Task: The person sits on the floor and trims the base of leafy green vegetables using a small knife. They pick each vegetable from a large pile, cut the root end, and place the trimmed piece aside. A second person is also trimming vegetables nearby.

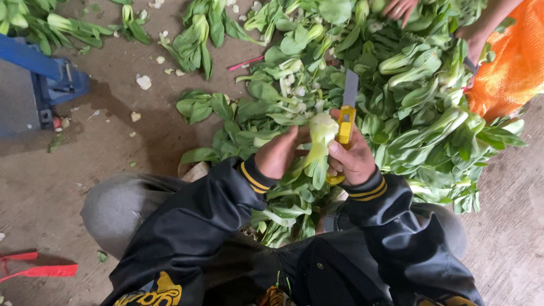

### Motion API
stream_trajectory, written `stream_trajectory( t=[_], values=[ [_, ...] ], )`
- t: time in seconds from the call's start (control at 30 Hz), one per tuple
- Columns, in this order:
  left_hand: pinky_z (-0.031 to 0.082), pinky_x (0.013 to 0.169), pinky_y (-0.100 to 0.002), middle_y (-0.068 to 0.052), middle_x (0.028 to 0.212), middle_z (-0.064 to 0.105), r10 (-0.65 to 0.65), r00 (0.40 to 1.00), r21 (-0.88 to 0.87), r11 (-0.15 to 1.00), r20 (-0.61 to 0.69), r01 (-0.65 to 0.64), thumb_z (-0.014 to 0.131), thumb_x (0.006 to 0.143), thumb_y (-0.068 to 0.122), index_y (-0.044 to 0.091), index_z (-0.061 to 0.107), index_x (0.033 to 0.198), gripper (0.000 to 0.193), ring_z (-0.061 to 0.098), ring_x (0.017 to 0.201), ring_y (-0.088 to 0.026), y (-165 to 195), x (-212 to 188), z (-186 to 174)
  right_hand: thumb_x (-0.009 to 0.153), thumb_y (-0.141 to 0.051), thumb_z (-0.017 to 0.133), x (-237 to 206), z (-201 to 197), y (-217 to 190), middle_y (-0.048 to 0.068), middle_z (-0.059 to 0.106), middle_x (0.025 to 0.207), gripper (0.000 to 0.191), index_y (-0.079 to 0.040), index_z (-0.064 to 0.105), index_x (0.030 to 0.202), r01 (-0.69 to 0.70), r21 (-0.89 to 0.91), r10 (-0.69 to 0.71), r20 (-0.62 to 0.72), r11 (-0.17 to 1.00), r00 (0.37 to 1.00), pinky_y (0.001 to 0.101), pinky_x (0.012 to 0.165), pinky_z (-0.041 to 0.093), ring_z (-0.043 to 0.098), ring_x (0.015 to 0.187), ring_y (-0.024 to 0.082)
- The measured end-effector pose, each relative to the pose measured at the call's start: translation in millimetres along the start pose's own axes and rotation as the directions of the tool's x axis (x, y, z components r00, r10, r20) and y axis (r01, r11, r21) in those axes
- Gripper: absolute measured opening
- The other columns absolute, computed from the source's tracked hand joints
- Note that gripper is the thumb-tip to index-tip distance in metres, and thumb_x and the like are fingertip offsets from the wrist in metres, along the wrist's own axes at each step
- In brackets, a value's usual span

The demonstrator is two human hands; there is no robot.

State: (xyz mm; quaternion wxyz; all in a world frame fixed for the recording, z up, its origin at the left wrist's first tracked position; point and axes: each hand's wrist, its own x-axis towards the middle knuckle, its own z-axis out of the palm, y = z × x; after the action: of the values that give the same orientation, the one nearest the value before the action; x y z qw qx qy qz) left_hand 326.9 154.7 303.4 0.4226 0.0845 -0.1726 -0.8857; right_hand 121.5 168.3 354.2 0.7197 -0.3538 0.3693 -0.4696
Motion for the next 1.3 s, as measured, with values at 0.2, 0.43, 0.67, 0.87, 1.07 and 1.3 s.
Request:
stream_trajectory(
  t=[0.2, 0.43, 0.67, 0.87, 1.07, 1.3],
  values=[
    [0.046, 0.116, -0.037, -0.013, 0.143, 0.057, 0.297, 0.955, 0.494, 0.833, -0.018, -0.25, 0.074, 0.097, 0.011, 0.002, 0.038, 0.149, 0.064, 0.056, 0.135, -0.02, -5, -7, 2, 0.093, -0.013, 0.075, 7, 0, 11, 0.007, 0.065, 0.112, 0.066, -0.004, 0.036, 0.146, 0.331, -0.526, -0.389, 0.0, 0.783, 0.921, 0.0261, 0.079, 0.055, 0.065, 0.093, 0.012],
    [0.052, 0.108, -0.033, -0.012, 0.139, 0.063, 0.512, 0.857, 0.803, 0.486, 0.06, -0.346, 0.077, 0.098, 0.01, 0.0, 0.044, 0.151, 0.063, 0.064, 0.125, -0.019, 26, -9, 12, 0.107, -0.027, 0.06, -17, 3, -36, 0.009, 0.068, 0.086, 0.034, -0.003, 0.061, 0.131, 0.423, -0.893, -0.47, 0.309, 0.156, 0.826, 0.0308, 0.07, 0.056, 0.071, 0.073, 0.018],
    [0.05, 0.108, -0.029, -0.011, 0.142, 0.062, 0.436, 0.9, 0.773, 0.565, 0.017, -0.288, 0.069, 0.104, 0.013, -0.001, 0.039, 0.155, 0.061, 0.062, 0.125, -0.016, 22, -18, 16, 0.1, -0.029, 0.069, -22, 19, -62, 0.016, 0.072, 0.088, 0.036, -0.001, 0.068, 0.123, 0.456, -0.89, -0.338, 0.434, -0.014, 0.835, 0.0364, 0.065, 0.055, 0.07, 0.071, 0.027],
    [0.054, 0.107, -0.032, -0.012, 0.133, 0.065, 0.267, 0.96, 0.723, 0.647, 0.081, -0.241, 0.07, 0.104, 0.018, -0.004, 0.048, 0.147, 0.053, 0.065, 0.122, -0.017, 21, -24, 12, 0.099, -0.027, 0.069, -21, 17, -71, 0.014, 0.072, 0.085, 0.034, 0.0, 0.071, 0.119, 0.52, -0.851, -0.261, 0.486, 0.077, 0.834, 0.0342, 0.062, 0.055, 0.069, 0.066, 0.023],
    [0.056, 0.1, -0.031, -0.009, 0.125, 0.07, 0.097, 0.994, 0.69, 0.716, 0.058, -0.11, 0.07, 0.103, 0.022, -0.004, 0.054, 0.143, 0.05, 0.067, 0.112, -0.014, 21, -29, 7, 0.097, -0.025, 0.069, -23, 19, -74, 0.011, 0.069, 0.074, 0.03, -0.001, 0.075, 0.114, 0.566, -0.819, -0.219, 0.537, 0.097, 0.815, 0.0326, 0.055, 0.052, 0.066, 0.058, 0.02],
    [0.058, 0.096, -0.03, -0.008, 0.122, 0.073, 0.007, 0.997, 0.671, 0.74, 0.071, -0.053, 0.07, 0.102, 0.02, -0.002, 0.056, 0.142, 0.048, 0.07, 0.106, -0.013, 18, -30, -3, 0.094, -0.029, 0.069, -25, 25, -82, 0.008, 0.069, 0.067, 0.03, -0.004, 0.078, 0.11, 0.57, -0.82, -0.156, 0.556, 0.06, 0.816, 0.0329, 0.047, 0.049, 0.063, 0.049, 0.019]
  ],
)
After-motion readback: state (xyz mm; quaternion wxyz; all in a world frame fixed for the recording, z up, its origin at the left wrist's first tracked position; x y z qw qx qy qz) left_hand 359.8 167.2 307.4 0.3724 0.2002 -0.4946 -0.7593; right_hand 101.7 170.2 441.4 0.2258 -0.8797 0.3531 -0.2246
